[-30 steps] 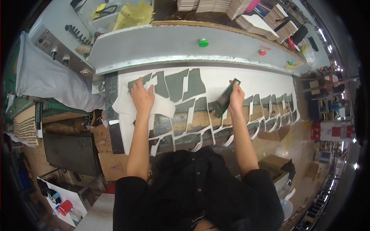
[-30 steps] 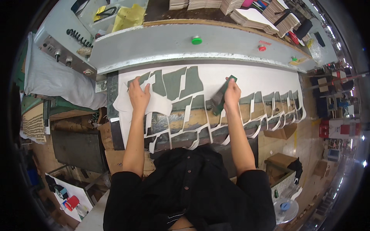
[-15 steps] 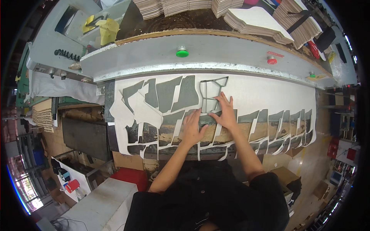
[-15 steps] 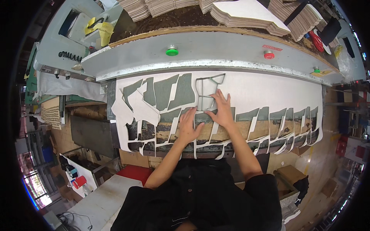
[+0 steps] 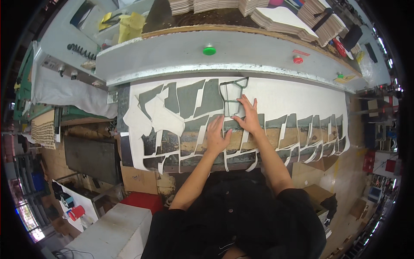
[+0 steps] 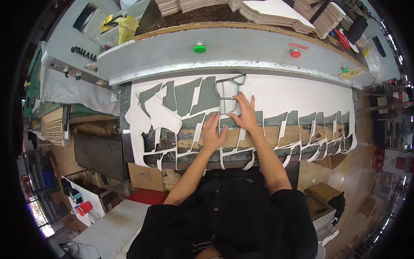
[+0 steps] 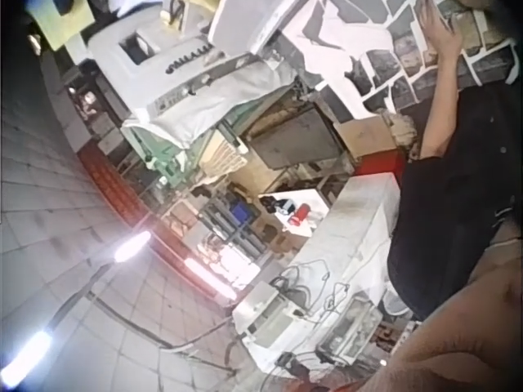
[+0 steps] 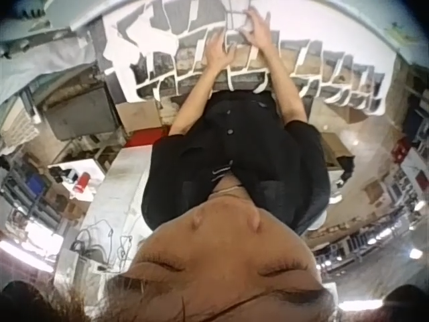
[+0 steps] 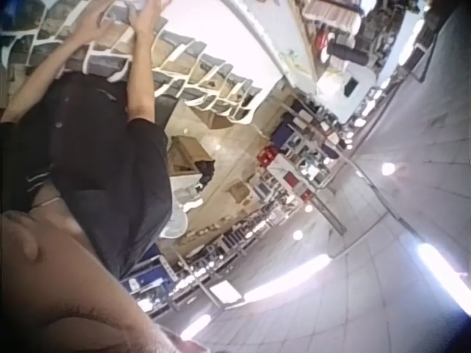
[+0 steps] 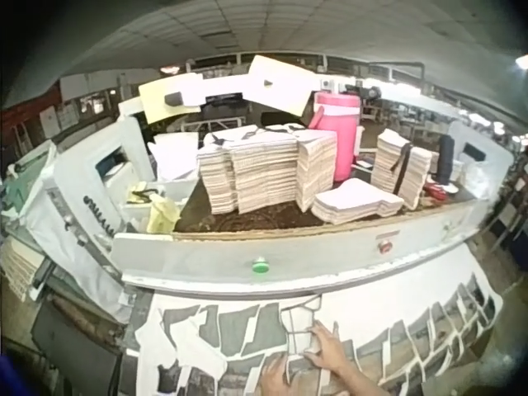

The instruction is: Using a die-cutting machine to cut shoe upper components from a sheet of material and then stacking the finished parts.

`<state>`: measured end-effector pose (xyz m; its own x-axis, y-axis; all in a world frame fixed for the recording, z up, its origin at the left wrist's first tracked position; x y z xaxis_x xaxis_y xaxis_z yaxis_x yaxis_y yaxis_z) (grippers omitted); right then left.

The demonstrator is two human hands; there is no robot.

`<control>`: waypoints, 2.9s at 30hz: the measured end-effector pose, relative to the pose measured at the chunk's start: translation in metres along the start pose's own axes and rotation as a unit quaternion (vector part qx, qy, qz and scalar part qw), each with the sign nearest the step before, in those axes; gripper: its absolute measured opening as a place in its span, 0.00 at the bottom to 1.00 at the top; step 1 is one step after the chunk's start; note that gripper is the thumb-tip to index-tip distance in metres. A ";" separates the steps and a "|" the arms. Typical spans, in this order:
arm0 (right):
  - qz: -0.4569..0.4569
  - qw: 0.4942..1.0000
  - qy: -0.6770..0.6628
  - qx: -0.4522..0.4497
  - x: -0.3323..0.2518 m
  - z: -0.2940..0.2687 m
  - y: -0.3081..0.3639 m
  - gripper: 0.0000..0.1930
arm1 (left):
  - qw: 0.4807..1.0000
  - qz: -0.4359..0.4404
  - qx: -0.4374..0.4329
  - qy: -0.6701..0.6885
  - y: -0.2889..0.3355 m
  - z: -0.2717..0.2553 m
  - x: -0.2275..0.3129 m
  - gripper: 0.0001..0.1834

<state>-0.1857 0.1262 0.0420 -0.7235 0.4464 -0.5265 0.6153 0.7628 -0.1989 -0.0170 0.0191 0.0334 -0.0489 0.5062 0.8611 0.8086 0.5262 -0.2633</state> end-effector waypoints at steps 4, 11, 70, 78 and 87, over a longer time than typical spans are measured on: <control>0.006 1.000 0.016 -0.003 -0.002 0.002 -0.001 0.43 | 1.000 0.006 0.010 0.012 0.000 -0.004 0.000 0.38; 0.019 1.000 0.015 -0.016 0.001 0.003 -0.005 0.42 | 1.000 -0.012 -0.012 0.015 -0.004 0.000 -0.004 0.38; 0.048 0.977 0.087 -0.190 -0.039 -0.086 0.062 0.22 | 0.993 -0.052 -0.027 -0.100 -0.024 -0.096 0.018 0.27; 0.162 0.981 0.027 -0.106 0.012 -0.077 -0.068 0.33 | 0.979 -0.177 0.010 -0.099 0.019 -0.101 -0.001 0.25; 0.097 0.993 0.036 -0.051 0.009 -0.026 -0.054 0.36 | 0.977 -0.206 0.023 -0.056 0.076 -0.101 -0.001 0.22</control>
<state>-0.2333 0.1009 0.0696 -0.6180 0.6189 -0.4848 0.7126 0.7014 -0.0131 0.1037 -0.0108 0.0570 -0.4307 0.3144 0.8460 0.6790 0.7304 0.0742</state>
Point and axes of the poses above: each hand's wrist, its own y-axis away from the middle knuckle, its own z-axis out of the palm, x = y × z, the point moved 6 cm from there along -y, towards the middle knuckle, and after that the axes turned 5 degrees about y, right-handed, at the moved point
